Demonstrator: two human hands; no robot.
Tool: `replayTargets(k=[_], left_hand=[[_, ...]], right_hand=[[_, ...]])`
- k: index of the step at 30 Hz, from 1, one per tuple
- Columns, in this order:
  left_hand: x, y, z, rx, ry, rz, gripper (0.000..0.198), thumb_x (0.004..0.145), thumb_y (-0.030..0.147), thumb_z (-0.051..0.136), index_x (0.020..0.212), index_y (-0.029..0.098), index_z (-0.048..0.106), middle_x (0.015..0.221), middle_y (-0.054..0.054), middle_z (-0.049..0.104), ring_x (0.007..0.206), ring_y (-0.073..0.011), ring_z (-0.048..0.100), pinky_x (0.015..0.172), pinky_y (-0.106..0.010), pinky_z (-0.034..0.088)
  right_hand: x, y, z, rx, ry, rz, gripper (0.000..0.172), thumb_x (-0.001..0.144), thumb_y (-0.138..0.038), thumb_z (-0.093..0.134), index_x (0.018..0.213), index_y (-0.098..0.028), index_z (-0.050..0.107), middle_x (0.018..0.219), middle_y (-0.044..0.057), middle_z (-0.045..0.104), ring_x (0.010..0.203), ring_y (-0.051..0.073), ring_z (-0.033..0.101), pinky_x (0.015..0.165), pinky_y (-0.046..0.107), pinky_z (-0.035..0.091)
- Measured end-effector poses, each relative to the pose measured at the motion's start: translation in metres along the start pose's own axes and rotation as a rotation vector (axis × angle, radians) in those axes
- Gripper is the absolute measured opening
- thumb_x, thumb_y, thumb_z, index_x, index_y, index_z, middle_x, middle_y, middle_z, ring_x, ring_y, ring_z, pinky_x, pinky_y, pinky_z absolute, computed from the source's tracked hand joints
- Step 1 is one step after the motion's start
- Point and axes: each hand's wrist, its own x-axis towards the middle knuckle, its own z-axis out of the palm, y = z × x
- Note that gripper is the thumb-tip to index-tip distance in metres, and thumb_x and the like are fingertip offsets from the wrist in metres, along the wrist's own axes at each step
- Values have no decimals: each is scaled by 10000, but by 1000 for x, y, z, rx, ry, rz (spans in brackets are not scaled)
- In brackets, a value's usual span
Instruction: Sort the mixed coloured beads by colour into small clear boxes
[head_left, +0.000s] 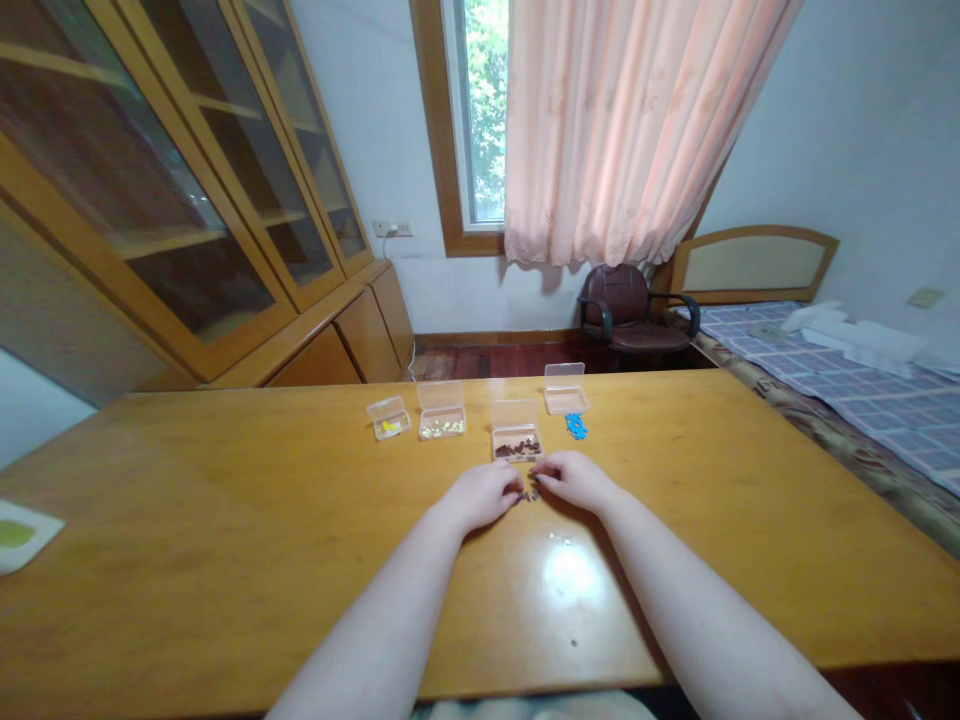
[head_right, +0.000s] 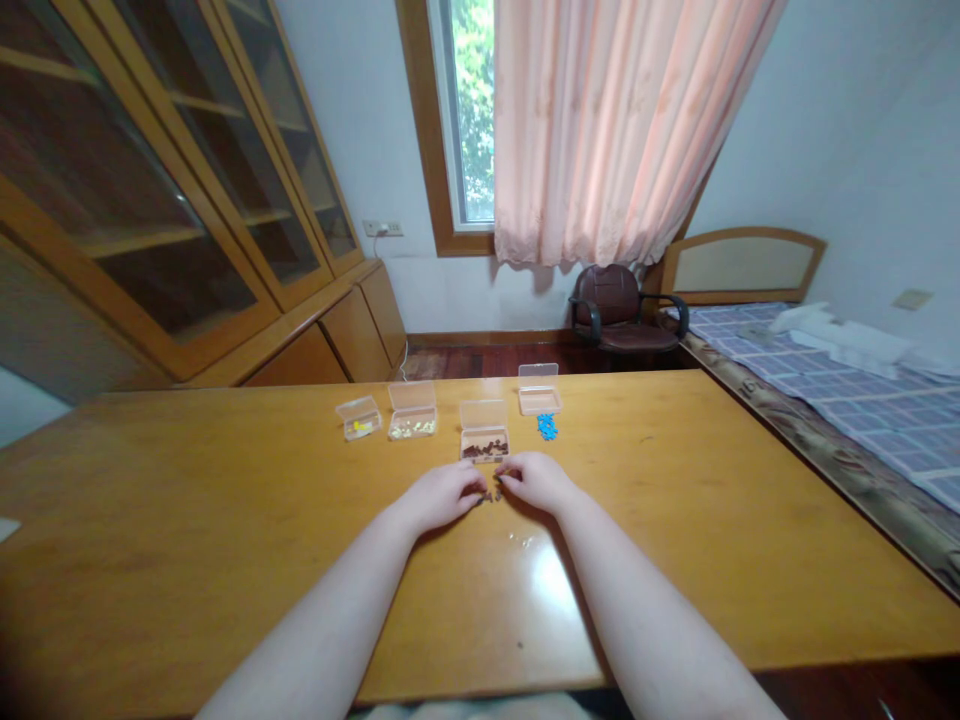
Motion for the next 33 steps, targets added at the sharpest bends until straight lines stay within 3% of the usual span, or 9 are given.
replayTargets(k=[10, 19, 25, 29, 33], left_hand=[[4, 0, 7, 35, -16, -51, 177, 830, 206, 477, 890, 219, 643, 898, -34, 641, 812, -181, 609, 722, -268, 462], [6, -2, 9, 55, 34, -90, 181, 871, 243, 439, 895, 207, 615, 929, -51, 633, 820, -196, 613, 722, -286, 460], [6, -3, 9, 51, 47, -108, 171, 878, 236, 438, 908, 200, 602, 944, -60, 632, 835, -195, 612, 725, -283, 454], [7, -3, 10, 51, 36, -104, 177, 886, 248, 430, 901, 198, 600, 942, -64, 628, 834, -198, 610, 730, -288, 454], [8, -3, 11, 26, 32, -105, 198, 895, 253, 408, 905, 191, 595, 951, -72, 627, 837, -199, 606, 744, -296, 456]], right_hand=[[1, 4, -1, -8, -110, -81, 243, 778, -243, 552, 925, -268, 744, 876, 6, 737, 752, 156, 651, 701, 232, 451], [-1, -13, 0, -250, -53, -133, 224, 805, -230, 534, 877, -255, 745, 862, 28, 733, 781, 168, 645, 678, 233, 419], [-1, -14, 5, -243, -10, -105, 172, 788, -209, 551, 814, -231, 720, 825, 27, 722, 738, 152, 632, 658, 225, 404], [0, -12, 7, -188, 63, -106, 138, 787, -213, 565, 775, -215, 702, 750, 22, 695, 697, 137, 606, 643, 216, 396], [8, -9, 10, -143, 311, -27, 173, 833, -257, 540, 841, -206, 706, 728, 34, 676, 675, 139, 590, 642, 224, 407]])
